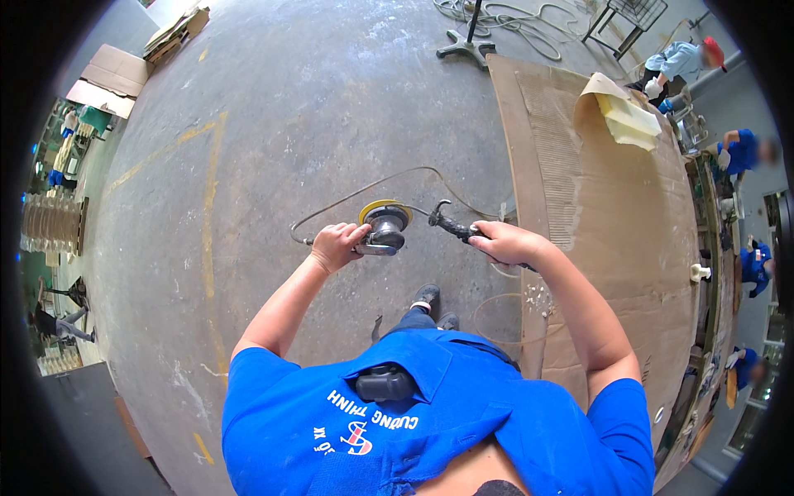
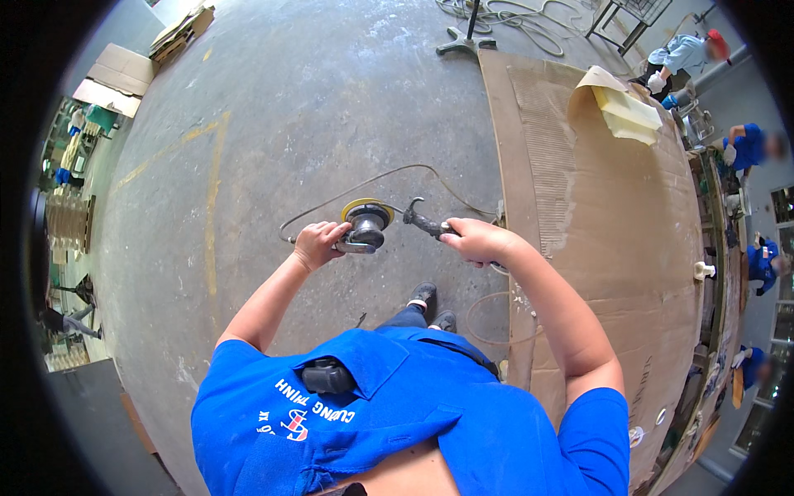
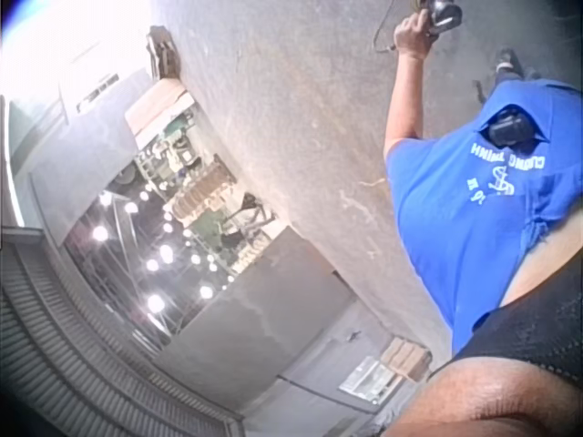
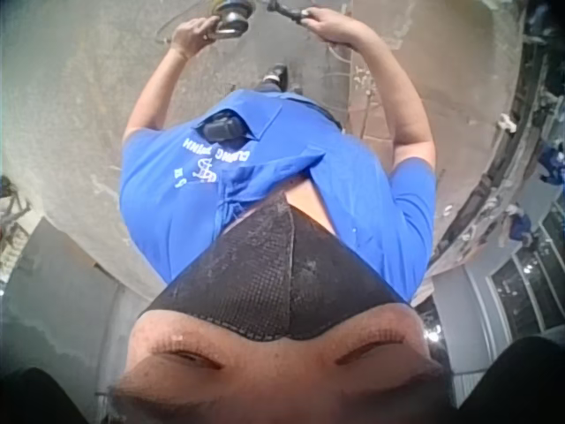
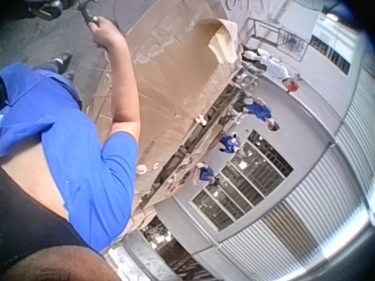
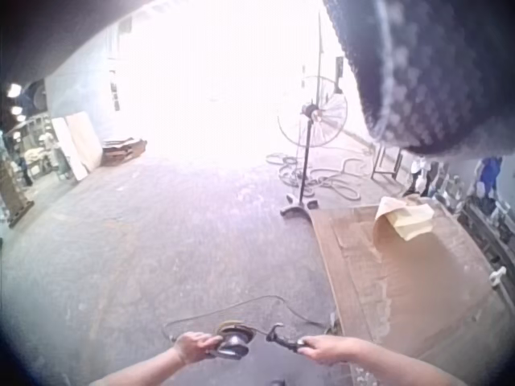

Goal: The person coils a transparent hose and a dark hose, then connects the transparent hose to a wall-mounted valve. They also handle a handheld sander and place it on a workbench.

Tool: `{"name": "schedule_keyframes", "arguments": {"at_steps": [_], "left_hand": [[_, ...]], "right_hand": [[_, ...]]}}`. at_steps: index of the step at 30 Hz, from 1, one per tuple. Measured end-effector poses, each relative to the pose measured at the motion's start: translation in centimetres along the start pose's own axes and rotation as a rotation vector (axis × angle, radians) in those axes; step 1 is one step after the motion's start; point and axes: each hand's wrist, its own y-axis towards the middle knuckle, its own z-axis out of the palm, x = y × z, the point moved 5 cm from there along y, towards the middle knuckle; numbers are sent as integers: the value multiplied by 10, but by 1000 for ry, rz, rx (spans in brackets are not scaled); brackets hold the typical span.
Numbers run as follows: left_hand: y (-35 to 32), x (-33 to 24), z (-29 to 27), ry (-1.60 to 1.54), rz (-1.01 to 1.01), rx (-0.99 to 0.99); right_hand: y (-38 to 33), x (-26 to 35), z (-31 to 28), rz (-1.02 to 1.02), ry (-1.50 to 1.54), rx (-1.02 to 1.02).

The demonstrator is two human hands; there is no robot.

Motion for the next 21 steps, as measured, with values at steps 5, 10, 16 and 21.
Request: {"name": "schedule_keyframes", "arguments": {"at_steps": [5, 10, 16, 21], "left_hand": [[1, 0, 5, 22, -7, -3], [3, 7, 12, 61, -96, -26], [7, 13, 19, 91, -134, -52], [12, 17, 19, 63, -168, -100]], "right_hand": [[-10, 27, 15, -106, -287, -165], [-33, 29, 42, -66, -322, -116], [-41, 25, 62, -34, -322, -166], [-44, 13, 78, -39, -216, -231]]}}
